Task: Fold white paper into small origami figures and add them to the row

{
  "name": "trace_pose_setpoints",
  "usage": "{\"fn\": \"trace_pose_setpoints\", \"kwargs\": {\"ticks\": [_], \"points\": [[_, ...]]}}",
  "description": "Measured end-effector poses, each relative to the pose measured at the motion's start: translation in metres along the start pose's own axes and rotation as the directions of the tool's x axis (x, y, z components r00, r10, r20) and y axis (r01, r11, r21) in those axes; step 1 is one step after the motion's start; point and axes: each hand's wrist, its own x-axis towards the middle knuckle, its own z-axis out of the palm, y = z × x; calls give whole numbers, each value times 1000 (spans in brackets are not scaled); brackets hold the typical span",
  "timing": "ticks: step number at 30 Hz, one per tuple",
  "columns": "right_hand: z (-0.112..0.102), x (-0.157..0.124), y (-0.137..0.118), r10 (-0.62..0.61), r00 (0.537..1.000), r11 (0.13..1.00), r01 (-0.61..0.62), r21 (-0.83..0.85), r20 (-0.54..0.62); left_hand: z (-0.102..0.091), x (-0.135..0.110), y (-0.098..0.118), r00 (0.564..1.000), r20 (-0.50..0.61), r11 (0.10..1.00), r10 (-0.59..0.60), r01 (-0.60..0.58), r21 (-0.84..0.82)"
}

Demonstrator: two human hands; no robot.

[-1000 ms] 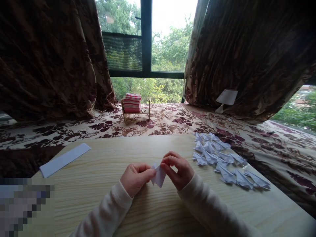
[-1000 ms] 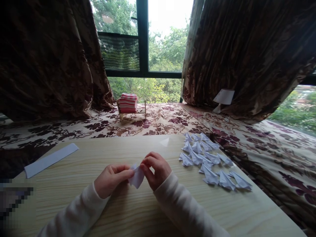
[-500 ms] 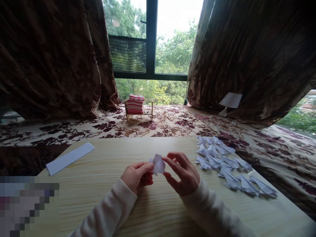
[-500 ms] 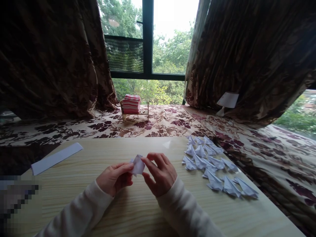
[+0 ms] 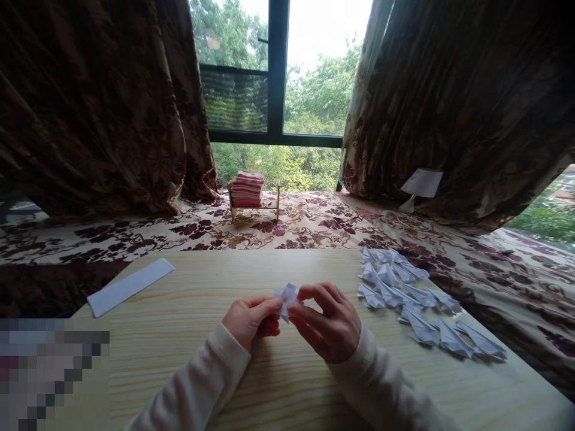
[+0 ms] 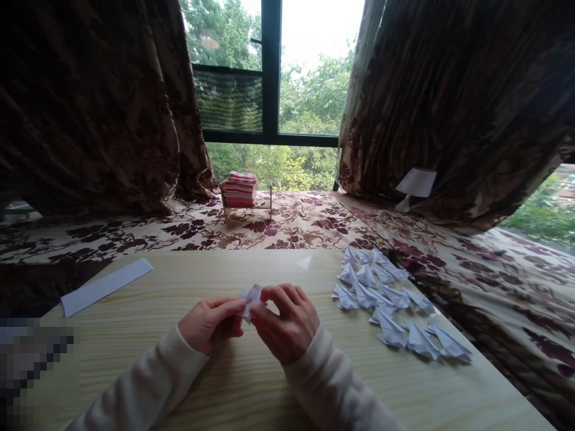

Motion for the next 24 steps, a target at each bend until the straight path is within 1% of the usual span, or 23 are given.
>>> {"fn": "trace_pose_setpoints", "kwargs": {"ticks": [4, 9, 16, 19, 24], "points": [[2, 0, -2, 43, 999, 999, -43, 33, 0, 0, -1, 0, 1000, -9, 1000, 15, -14, 24], [6, -1, -1, 129, 991, 988, -131, 82, 24, 1, -1, -3, 996, 1, 991, 93, -92, 99], [8, -2, -3, 232, 973, 971, -232, 61, 2, 3, -4, -2, 984, 26, 958, 178, -179, 223], [9, -3, -3, 252, 967, 966, -253, 54, 15, 6, -8, 2, 975, 58, 923, 215, -222, 313], [10, -4, -3, 273, 962, 960, -274, 49, 30, 11, -14, 6, 943, 120, 824, 309, -329, 462]]}}
